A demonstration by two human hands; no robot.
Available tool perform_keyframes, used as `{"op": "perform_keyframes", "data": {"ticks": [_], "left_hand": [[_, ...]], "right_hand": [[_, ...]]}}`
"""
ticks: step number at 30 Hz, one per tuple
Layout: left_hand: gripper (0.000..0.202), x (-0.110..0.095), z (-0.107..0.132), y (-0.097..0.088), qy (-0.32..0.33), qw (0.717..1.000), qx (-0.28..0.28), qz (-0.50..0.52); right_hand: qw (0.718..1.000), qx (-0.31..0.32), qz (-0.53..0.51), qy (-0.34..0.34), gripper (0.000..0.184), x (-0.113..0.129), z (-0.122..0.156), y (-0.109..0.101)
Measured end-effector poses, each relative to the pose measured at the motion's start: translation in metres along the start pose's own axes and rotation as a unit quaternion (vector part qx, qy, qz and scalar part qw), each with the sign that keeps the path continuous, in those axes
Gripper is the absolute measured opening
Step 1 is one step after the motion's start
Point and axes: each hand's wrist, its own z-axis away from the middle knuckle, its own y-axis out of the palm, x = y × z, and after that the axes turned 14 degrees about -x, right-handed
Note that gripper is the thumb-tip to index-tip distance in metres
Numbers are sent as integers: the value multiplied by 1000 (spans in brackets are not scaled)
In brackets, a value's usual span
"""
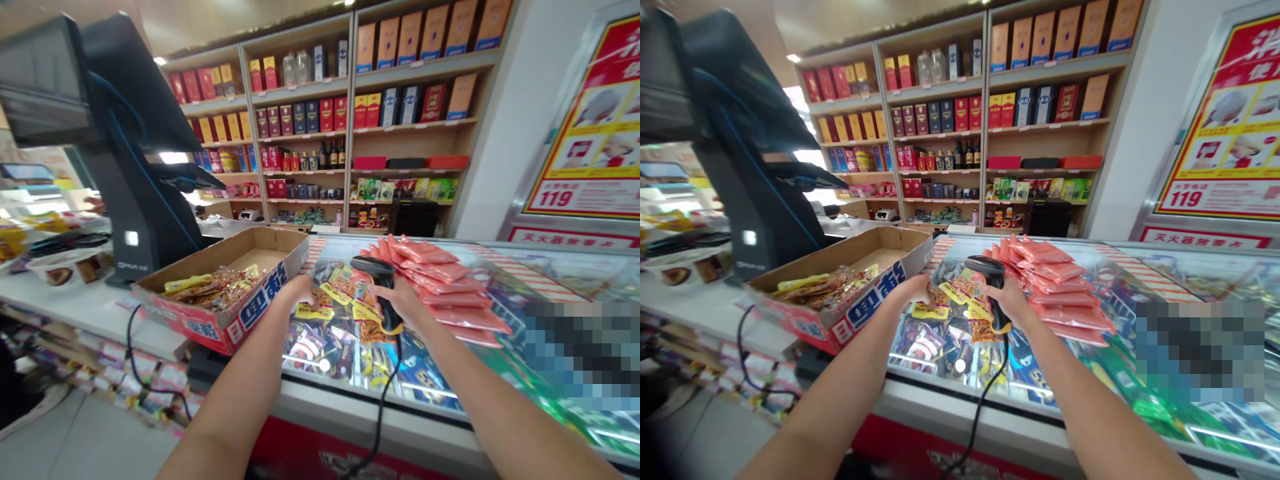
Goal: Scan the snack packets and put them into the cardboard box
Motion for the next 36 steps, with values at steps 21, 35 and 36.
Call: {"op": "perform_keyframes", "data": {"ticks": [21, 35, 36], "left_hand": [[20, -34, 3, 26, -30, 968, -141, 206], [19, -36, 7, 29, -4, 979, -159, 128], [19, -36, 7, 29, -3, 979, -161, 123]], "right_hand": [[998, 67, -4, 4, 31, 2, 15, 9], [997, 75, 9, 4, 31, 1, 16, 10], [997, 75, 7, 5, 31, 1, 16, 10]]}}
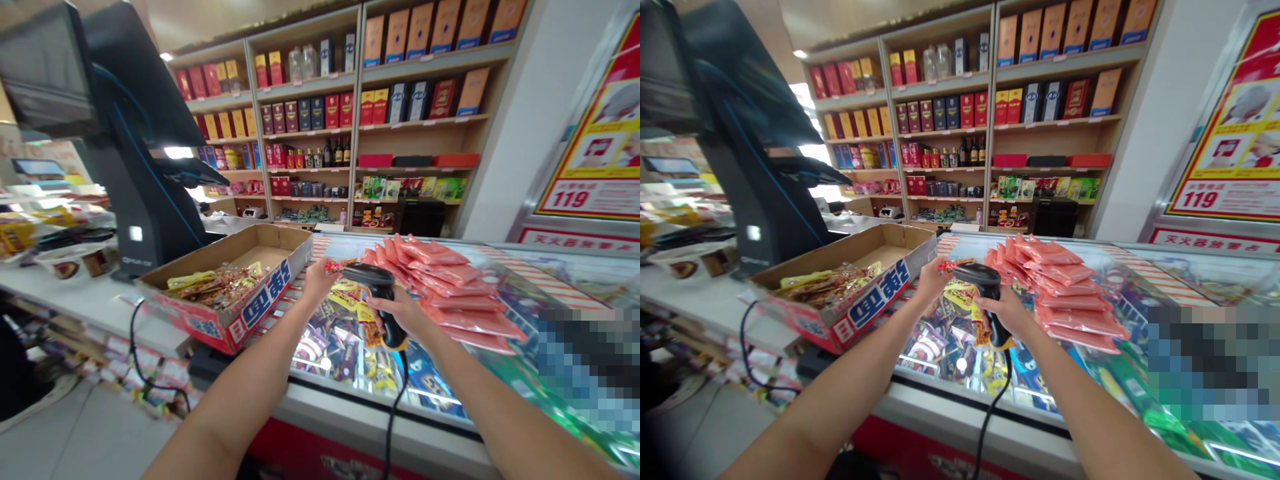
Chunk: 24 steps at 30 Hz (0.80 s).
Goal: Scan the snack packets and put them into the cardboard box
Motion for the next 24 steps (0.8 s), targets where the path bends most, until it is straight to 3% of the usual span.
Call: {"op": "perform_keyframes", "data": {"ticks": [9, 15, 19, 24], "left_hand": [[21, 2, 0, 2, -31, 997, 15, 66], [19, -8, -3, -7, -25, 999, -6, 36], [15, -36, -19, -41, -27, 998, -62, -3], [29, -54, -47, -122, -14, 986, -159, -41]], "right_hand": [[1000, -8, 1, 0, 29, 2, 2, 0], [1000, -5, 2, -2, 28, 2, -2, 2], [1000, 12, -11, -4, 31, 21, -5, 20], [997, 59, -24, -44, 32, 59, -6, 58]]}}
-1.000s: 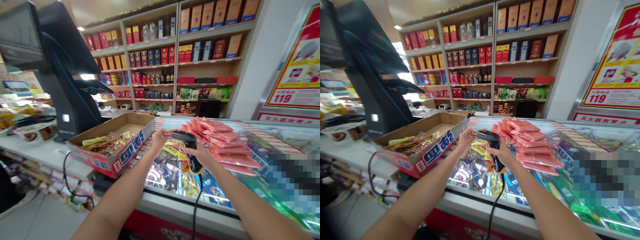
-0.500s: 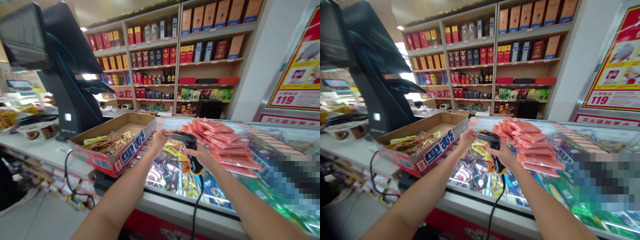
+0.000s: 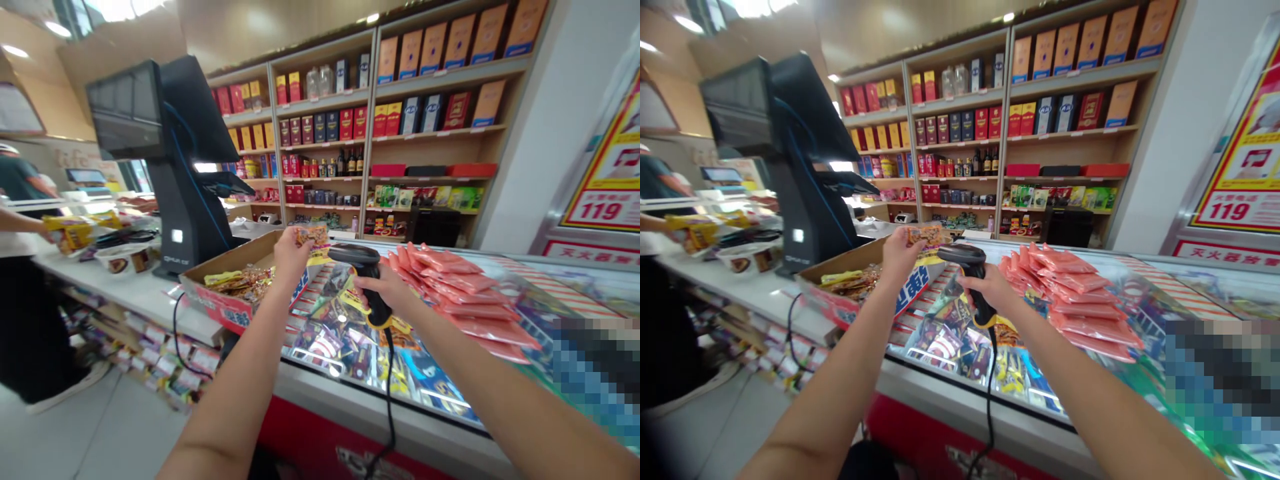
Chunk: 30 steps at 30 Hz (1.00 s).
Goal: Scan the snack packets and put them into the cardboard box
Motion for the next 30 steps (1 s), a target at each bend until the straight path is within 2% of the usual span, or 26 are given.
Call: {"op": "perform_keyframes", "data": {"ticks": [3, 5, 8, 11, 16, 18, 20, 22, 24, 27, 30], "left_hand": [[52, 11, -24, -42, -29, 995, -27, -90], [68, 19, -32, -60, -48, 984, -21, -168], [77, 25, -34, -70, -48, 967, -17, -248], [72, 21, -27, -63, -14, 963, -2, -268], [58, 2, -2, -27, 80, 971, 29, -222], [49, -5, 12, -4, 121, 971, 73, -194], [39, -9, 28, 24, 138, 961, 153, -186], [36, -8, 45, 53, 119, 940, 244, -206], [40, -1, 61, 81, 86, 918, 305, -236], [53, 14, 85, 113, 50, 904, 337, -257], [69, 28, 102, 129, 40, 908, 332, -253]], "right_hand": [[1000, 19, -18, -11, 34, 14, -4, 23], [999, 28, -28, -15, 35, 17, -6, 34], [999, 37, -31, -15, 37, 14, -7, 43], [999, 31, -33, -9, 38, 8, -4, 41], [999, -8, -35, 6, 34, -2, 3, 12], [999, -37, -31, 12, 34, -7, 4, -6], [997, -74, -23, 14, 34, -15, 3, -25], [994, -102, -17, 19, 34, -24, 2, -44], [992, -121, -19, 25, 33, -34, 2, -59], [990, -132, -16, 43, 32, -48, 4, -74], [990, -128, 3, 54, 31, -58, 6, -80]]}}
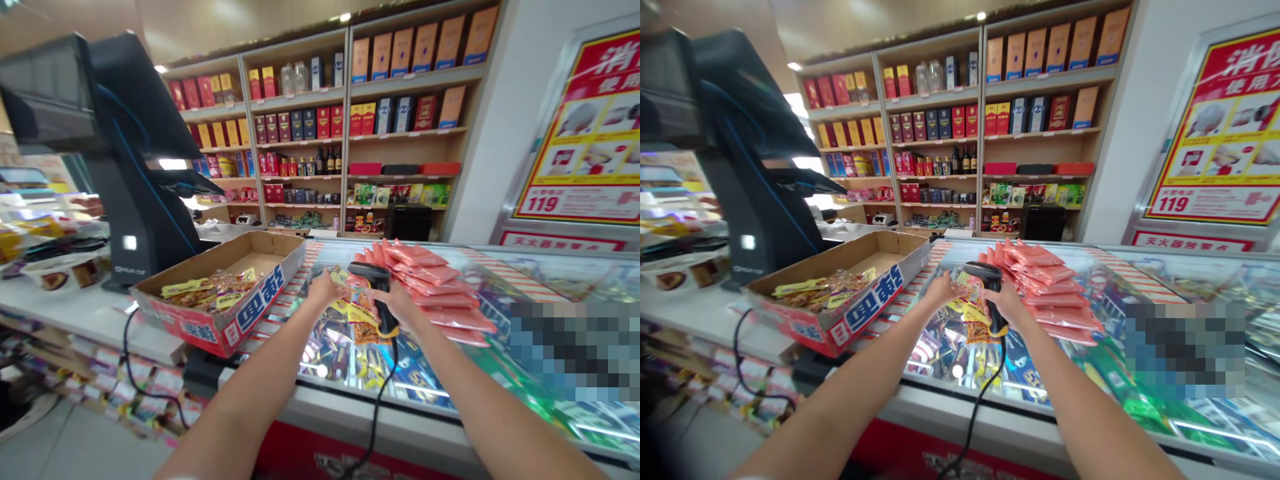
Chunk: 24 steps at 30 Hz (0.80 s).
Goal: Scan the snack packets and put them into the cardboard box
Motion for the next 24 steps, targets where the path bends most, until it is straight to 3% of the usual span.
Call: {"op": "perform_keyframes", "data": {"ticks": [3, 6, 9, 12, 15, 24], "left_hand": [[73, 8, -2, 13, -21, 998, -21, 50], [51, 22, -9, 18, -75, 983, -12, 164], [28, 37, -18, 17, -109, 944, 8, 313], [28, 43, -26, 11, -88, 901, -60, 421], [26, 38, -26, 3, -54, 873, -135, 466], [23, 17, -5, -8, 4, 917, -187, 352]], "right_hand": [[1000, 2, 9, -10, 28, -4, 1, 0], [1000, 3, 8, -12, 26, -5, 1, 2], [1000, 6, 5, -7, 25, -5, 2, 2], [1000, 14, 0, -1, 27, -4, 4, 2], [1000, 27, -11, 3, 28, -1, 8, 4], [999, 35, -19, 4, 33, 6, 16, 8]]}}
